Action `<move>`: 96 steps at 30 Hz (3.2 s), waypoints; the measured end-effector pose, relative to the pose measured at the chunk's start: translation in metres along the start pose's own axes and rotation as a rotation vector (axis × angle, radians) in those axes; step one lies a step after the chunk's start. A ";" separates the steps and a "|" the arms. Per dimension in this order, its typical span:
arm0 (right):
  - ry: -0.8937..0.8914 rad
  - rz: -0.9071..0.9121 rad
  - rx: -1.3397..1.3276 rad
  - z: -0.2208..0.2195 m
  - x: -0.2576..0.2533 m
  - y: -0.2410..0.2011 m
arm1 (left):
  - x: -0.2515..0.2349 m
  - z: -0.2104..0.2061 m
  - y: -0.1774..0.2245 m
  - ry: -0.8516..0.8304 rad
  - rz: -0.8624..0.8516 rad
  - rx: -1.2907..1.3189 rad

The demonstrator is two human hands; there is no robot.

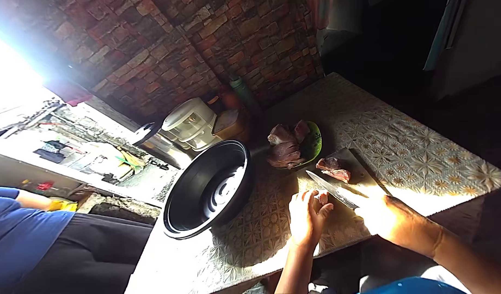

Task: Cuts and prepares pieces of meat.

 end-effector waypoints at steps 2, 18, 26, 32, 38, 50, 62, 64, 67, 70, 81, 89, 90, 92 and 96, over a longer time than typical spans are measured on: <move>0.052 0.052 0.025 0.002 0.003 -0.003 | -0.002 -0.007 0.003 0.003 0.000 -0.029; -0.029 0.206 0.226 0.009 0.025 -0.004 | -0.010 -0.009 -0.001 -0.014 -0.104 -0.032; -0.590 -0.099 0.065 0.019 -0.019 -0.020 | -0.012 -0.009 0.003 -0.015 -0.157 -0.060; -0.635 -0.151 0.059 -0.009 -0.066 -0.026 | -0.011 -0.008 0.005 -0.063 -0.092 -0.065; -0.638 -0.169 0.060 -0.018 -0.069 -0.031 | -0.008 -0.012 0.001 0.029 -0.069 -0.026; 0.104 0.039 -0.124 0.006 -0.007 0.009 | -0.019 0.008 -0.001 0.052 0.053 0.051; 0.655 -0.369 -0.220 0.010 0.024 0.077 | -0.037 -0.011 0.024 -0.346 -0.137 -0.214; 0.611 -0.336 -0.184 0.008 0.022 0.076 | -0.036 -0.009 0.023 -0.350 -0.155 -0.219; 0.587 -0.304 -0.130 0.006 0.021 0.074 | -0.033 0.010 0.021 -0.248 -0.162 -0.172; 0.590 -0.308 -0.126 0.007 0.021 0.073 | -0.040 0.066 0.012 0.108 -0.187 -0.042; 0.538 -0.296 -0.060 0.002 0.022 0.070 | -0.087 0.210 -0.082 0.430 0.276 -0.129; 0.565 -0.228 -0.054 -0.001 0.023 0.074 | -0.029 0.095 -0.036 -0.089 0.050 -0.153; 0.571 -0.217 -0.041 -0.001 0.023 0.073 | -0.020 0.076 -0.030 -0.181 0.085 -0.147; 0.553 -0.235 -0.025 0.002 0.022 0.071 | -0.006 0.047 -0.024 -0.283 0.158 -0.137; 0.541 -0.246 -0.005 0.001 0.025 0.073 | 0.008 0.020 -0.026 -0.153 0.173 -0.128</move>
Point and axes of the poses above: each hand's wrist, its own x-axis away from the middle knuckle, its own z-axis out of the back of the hand, y = z × x, the point moved 3 cm from there along -x, towards the middle knuckle, and after that the axes turned 12 degrees about z, right-handed, at the moved point
